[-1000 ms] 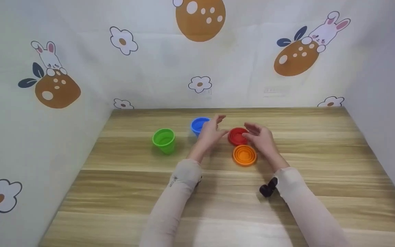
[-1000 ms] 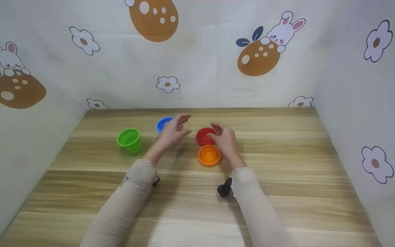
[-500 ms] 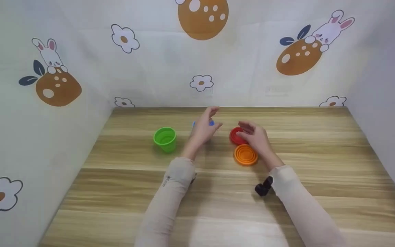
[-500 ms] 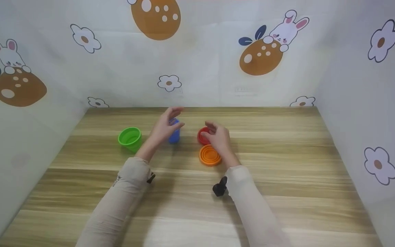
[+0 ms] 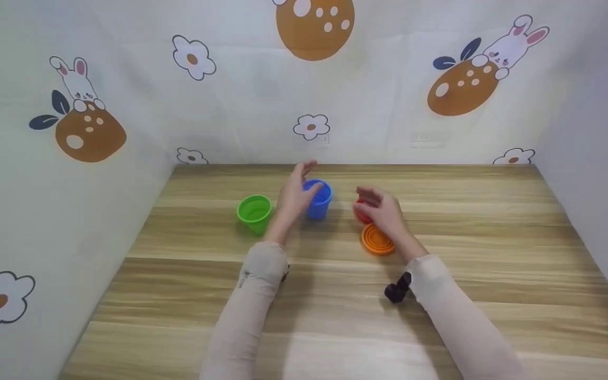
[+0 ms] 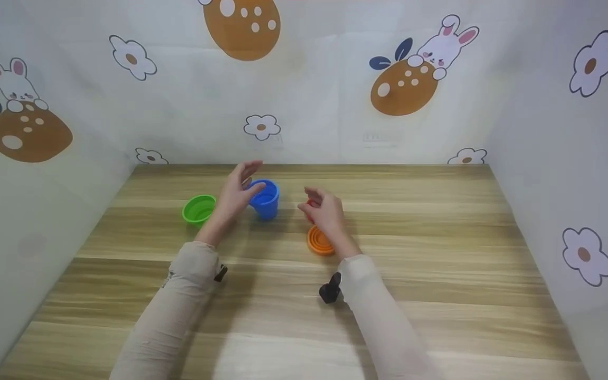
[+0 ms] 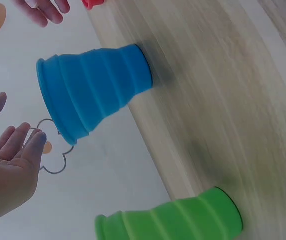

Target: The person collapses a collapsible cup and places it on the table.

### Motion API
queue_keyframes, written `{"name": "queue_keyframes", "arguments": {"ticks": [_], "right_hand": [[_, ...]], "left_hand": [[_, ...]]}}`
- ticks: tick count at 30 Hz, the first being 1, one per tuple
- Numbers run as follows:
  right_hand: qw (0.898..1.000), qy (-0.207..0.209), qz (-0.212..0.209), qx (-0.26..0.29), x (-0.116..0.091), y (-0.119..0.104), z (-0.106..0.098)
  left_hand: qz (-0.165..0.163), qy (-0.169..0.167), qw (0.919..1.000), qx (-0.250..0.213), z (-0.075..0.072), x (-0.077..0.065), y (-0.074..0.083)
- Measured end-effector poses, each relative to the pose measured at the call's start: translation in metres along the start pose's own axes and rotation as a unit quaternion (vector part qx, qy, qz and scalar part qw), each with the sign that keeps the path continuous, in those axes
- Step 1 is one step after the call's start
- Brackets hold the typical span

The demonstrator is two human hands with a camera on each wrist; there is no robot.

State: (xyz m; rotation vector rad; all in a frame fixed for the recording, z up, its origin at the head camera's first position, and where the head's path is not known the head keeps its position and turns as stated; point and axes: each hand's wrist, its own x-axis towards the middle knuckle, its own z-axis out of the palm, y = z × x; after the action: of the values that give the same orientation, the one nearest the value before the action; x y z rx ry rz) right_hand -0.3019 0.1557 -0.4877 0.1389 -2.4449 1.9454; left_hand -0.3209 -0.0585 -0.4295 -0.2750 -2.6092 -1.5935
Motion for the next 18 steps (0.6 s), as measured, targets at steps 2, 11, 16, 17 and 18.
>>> {"name": "queue_keyframes", "arguments": {"ticks": [2,11,16,17,18], "right_hand": [[1.0,-0.004,0.001,-0.001,0.0,0.0,0.003],[1.0,-0.017,-0.008,0.0,0.001,-0.003,0.015],[1.0,-0.022,-0.018,0.0,0.0,-0.006,0.019],[1.0,-0.023,-0.018,-0.002,0.0,-0.005,0.02],[1.0,-0.022,-0.017,-0.005,0.001,-0.005,0.021]], "left_hand": [[-0.002,0.007,1.0,0.0,-0.003,-0.001,-0.002],[-0.004,0.015,0.9994,-0.03,-0.008,-0.004,-0.014],[0.01,0.021,0.9996,-0.017,-0.01,-0.006,-0.02],[0.007,0.023,0.9996,-0.011,-0.01,-0.007,-0.022],[0.003,0.025,0.9997,-0.004,-0.01,-0.008,-0.023]]}}
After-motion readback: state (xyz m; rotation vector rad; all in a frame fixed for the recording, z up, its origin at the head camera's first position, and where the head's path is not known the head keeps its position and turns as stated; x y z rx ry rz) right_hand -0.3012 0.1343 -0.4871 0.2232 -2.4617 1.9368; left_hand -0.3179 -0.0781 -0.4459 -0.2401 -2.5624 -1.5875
